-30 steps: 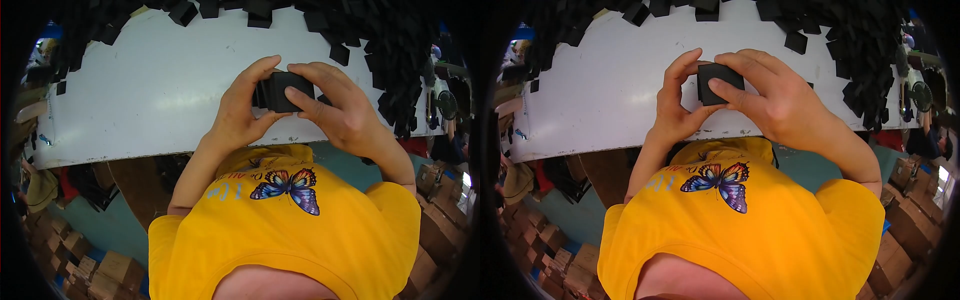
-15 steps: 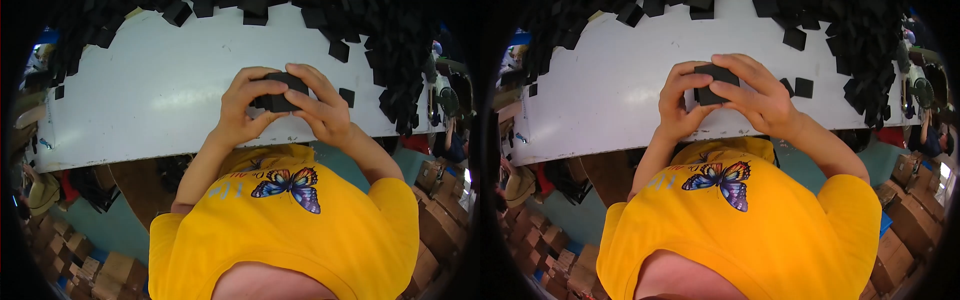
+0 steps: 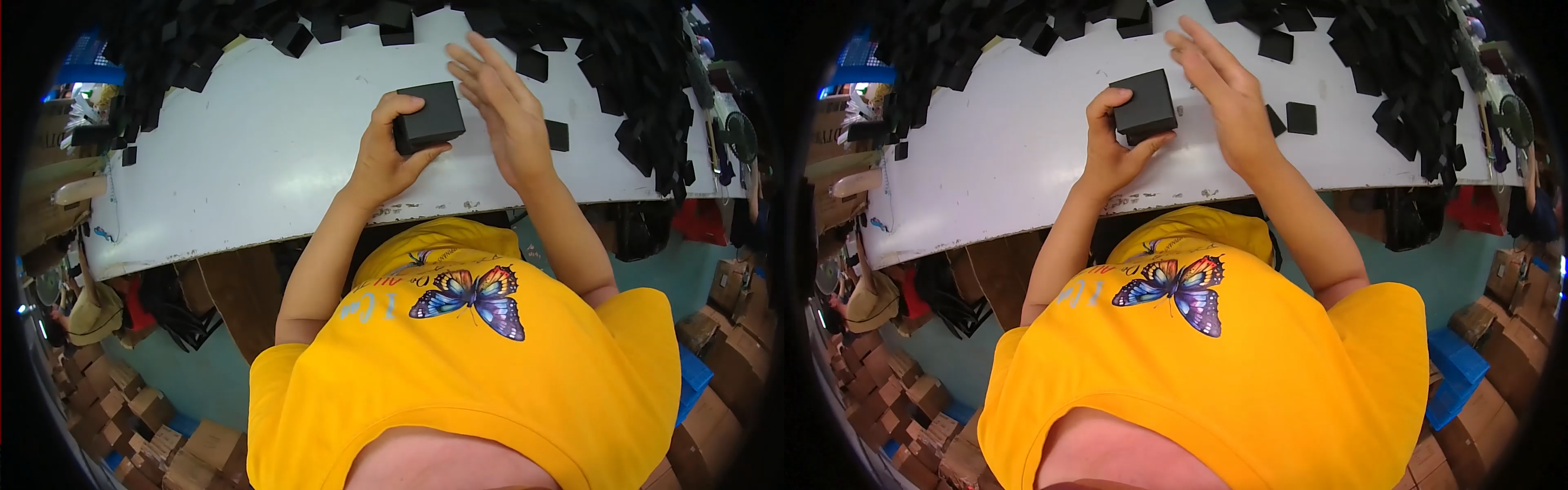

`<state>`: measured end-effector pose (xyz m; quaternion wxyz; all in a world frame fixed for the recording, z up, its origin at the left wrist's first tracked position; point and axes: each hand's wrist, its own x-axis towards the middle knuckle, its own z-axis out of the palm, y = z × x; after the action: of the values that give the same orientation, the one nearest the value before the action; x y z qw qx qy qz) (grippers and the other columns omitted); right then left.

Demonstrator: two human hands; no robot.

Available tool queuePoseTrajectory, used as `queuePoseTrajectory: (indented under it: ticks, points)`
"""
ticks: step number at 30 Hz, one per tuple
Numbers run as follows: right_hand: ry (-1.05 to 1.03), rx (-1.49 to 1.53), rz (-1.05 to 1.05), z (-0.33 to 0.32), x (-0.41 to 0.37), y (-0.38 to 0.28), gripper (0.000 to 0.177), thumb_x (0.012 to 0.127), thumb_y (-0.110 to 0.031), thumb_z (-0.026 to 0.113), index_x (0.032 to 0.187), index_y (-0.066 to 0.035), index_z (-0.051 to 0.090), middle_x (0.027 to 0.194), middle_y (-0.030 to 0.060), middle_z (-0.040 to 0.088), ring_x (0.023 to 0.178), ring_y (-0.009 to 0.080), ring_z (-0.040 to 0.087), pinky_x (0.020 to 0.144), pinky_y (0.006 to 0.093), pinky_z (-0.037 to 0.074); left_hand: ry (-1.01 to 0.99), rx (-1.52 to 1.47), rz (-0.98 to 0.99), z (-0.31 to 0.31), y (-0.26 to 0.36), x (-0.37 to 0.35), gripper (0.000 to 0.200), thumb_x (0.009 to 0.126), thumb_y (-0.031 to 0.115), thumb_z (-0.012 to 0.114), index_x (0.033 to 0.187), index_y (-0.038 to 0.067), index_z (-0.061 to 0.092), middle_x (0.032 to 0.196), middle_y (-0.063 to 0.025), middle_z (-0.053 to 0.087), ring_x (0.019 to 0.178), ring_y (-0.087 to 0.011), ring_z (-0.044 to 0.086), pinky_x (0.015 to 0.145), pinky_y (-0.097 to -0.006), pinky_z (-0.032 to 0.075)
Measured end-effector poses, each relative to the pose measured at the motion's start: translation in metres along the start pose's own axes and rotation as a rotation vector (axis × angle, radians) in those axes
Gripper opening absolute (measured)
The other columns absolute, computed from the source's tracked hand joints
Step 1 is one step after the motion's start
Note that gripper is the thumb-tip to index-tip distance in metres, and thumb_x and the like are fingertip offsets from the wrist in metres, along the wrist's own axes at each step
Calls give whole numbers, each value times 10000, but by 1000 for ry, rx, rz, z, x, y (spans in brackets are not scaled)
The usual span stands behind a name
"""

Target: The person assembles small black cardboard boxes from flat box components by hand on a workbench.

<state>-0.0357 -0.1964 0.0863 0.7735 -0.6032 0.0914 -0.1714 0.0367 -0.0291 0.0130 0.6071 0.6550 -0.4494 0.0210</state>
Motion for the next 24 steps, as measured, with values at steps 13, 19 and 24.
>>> queuePoseTrajectory:
  ticks: [13, 19, 24]
  points:
    - [-188, 13, -6, 23, 15, 21, 403, 1057, -269, 519, 1311, 26, 623, 1194, 144, 711, 1044, 184, 676, 951, 281, 531, -94, 84, 68, -4, -9, -2, 854, 730, 14, 897, 1360, 126, 332, 1289, -132, 495, 1153, -251, 596, 947, -365, 525]
    - [-98, 33, 147, 23, 9, 10, 545, 1069, -419, 488, 1437, -19, 528, 1367, 141, 617, 1271, 191, 547, 1095, 333, 413, -207, 167, 25, -21, -7, 4, 897, 722, 19, 904, 1390, 163, 324, 1302, -149, 526, 1144, -301, 620, 952, -386, 532]
    - [-71, 271, 360, 32, -21, 25, 598, 1044, -473, 532, 1430, -17, 528, 1259, 53, 615, 1180, 138, 551, 1045, 293, 407, -75, 157, 35, -21, 5, -11, 917, 654, -43, 876, 1385, 213, 384, 1321, -197, 528, 1209, -432, 570, 992, -416, 516]
